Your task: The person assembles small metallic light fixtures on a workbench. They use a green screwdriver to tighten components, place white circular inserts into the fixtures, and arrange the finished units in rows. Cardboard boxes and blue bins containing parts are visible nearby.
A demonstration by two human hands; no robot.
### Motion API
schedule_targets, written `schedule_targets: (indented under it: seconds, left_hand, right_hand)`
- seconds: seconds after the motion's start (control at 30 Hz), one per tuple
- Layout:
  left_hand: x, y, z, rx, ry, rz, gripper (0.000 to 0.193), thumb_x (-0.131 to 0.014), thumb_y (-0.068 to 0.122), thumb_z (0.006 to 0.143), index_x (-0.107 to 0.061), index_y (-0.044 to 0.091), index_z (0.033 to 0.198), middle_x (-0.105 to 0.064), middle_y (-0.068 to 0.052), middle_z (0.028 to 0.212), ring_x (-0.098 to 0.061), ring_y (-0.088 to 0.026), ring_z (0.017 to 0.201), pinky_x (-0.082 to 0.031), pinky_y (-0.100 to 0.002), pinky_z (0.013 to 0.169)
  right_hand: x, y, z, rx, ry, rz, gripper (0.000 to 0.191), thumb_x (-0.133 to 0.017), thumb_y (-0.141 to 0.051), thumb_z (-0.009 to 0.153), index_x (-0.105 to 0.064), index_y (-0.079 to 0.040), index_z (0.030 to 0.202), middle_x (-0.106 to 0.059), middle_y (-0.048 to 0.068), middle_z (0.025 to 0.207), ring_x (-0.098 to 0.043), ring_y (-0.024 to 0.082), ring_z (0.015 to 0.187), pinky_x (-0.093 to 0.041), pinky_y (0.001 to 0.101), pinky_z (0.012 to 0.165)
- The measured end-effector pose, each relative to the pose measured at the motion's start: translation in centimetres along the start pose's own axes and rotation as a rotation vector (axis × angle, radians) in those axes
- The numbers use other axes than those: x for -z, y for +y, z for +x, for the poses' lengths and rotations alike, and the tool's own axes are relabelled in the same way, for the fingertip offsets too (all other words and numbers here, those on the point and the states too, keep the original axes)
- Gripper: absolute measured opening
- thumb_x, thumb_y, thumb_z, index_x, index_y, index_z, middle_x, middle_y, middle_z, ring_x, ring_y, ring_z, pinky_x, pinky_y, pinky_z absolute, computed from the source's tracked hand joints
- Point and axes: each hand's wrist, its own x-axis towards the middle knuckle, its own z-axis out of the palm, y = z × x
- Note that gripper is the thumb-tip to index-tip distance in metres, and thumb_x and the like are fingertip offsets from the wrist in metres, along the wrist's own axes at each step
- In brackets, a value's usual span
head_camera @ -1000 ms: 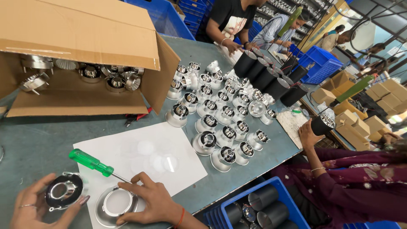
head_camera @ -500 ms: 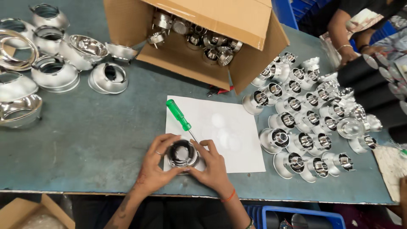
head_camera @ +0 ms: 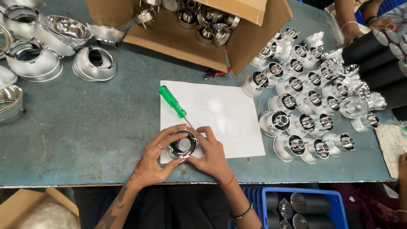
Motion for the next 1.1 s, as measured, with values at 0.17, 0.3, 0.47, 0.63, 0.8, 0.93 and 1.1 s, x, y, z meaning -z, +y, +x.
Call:
schedule_targets:
  seconds: [0.17,0.3,0.47,0.63,0.8,0.93,1.1]
  left_hand:
    - [-0.3,-0.1,0.3,0.026,-0.034,0.084,0.068,-0.081,0.006,0.073,-0.058,0.009,0.137,-0.055,-0.014,0.147,-0.054,-0.034,0.139,-0.046,-0.045,0.113]
    - [-1.3,-0.5,0.6,0.061,-0.037,0.204,0.07,-0.091,0.017,0.066,-0.062,0.013,0.129,-0.052,-0.012,0.143,-0.054,-0.033,0.132,-0.05,-0.044,0.104]
    - [-1.5,-0.9,0.6,0.062,-0.012,0.148,0.067,-0.092,0.015,0.066,-0.067,0.017,0.128,-0.052,-0.008,0.137,-0.058,-0.029,0.13,-0.053,-0.041,0.107]
    - [-1.4,-0.7,1.1,0.123,-0.127,0.069,0.065,-0.085,0.005,0.069,-0.066,0.018,0.13,-0.054,-0.005,0.142,-0.061,-0.027,0.13,-0.052,-0.038,0.104]
    - [-0.9,-0.5,1.4,-0.018,-0.056,0.065,0.065,-0.084,0.003,0.07,-0.066,0.015,0.13,-0.055,-0.007,0.141,-0.059,-0.029,0.133,-0.051,-0.041,0.112]
    - [-0.8,-0.6,1.6,-0.003,-0.028,0.083,0.064,-0.085,0.003,0.07,-0.066,0.012,0.13,-0.054,-0.009,0.139,-0.059,-0.03,0.132,-0.05,-0.041,0.113]
    - [-0.8,-0.6,1.6,0.083,-0.03,0.114,0.066,-0.083,0.005,0.071,-0.062,0.011,0.133,-0.054,-0.01,0.139,-0.058,-0.03,0.132,-0.05,-0.04,0.11]
  right_hand:
    - [-0.2,0.4,-0.1,0.022,0.001,0.014,0.072,-0.085,-0.034,0.07,-0.064,-0.012,0.135,-0.061,0.01,0.121,-0.071,0.031,0.076,-0.056,0.0402,0.065]
    - [-0.3,0.3,-0.1,0.008,0.01,0.001,0.074,-0.086,-0.038,0.07,-0.065,-0.012,0.135,-0.061,0.01,0.121,-0.07,0.032,0.077,-0.056,0.0407,0.065]
    - [-0.3,0.1,-0.2,-0.016,0.001,0.022,0.075,-0.085,-0.039,0.07,-0.065,-0.013,0.137,-0.061,0.009,0.118,-0.07,0.031,0.075,-0.056,0.0409,0.064]
    - [-0.4,0.5,-0.1,0.006,0.018,0.057,0.064,-0.085,-0.035,0.07,-0.068,-0.011,0.126,-0.063,0.008,0.122,-0.072,0.03,0.077,-0.057,0.0394,0.066]
    - [-0.4,0.7,0.0,-0.007,0.005,0.061,0.06,-0.085,-0.034,0.07,-0.068,-0.008,0.122,-0.062,0.009,0.12,-0.071,0.028,0.073,-0.055,0.0389,0.063]
    - [-0.4,0.6,0.2,-0.024,-0.001,0.024,0.061,-0.086,-0.034,0.069,-0.069,-0.008,0.121,-0.063,0.009,0.119,-0.068,0.027,0.065,-0.053,0.0388,0.058]
    - [-0.4,0.6,0.3,-0.03,-0.007,0.003,0.06,-0.085,-0.034,0.069,-0.07,-0.008,0.121,-0.063,0.009,0.119,-0.068,0.026,0.065,-0.053,0.0383,0.058]
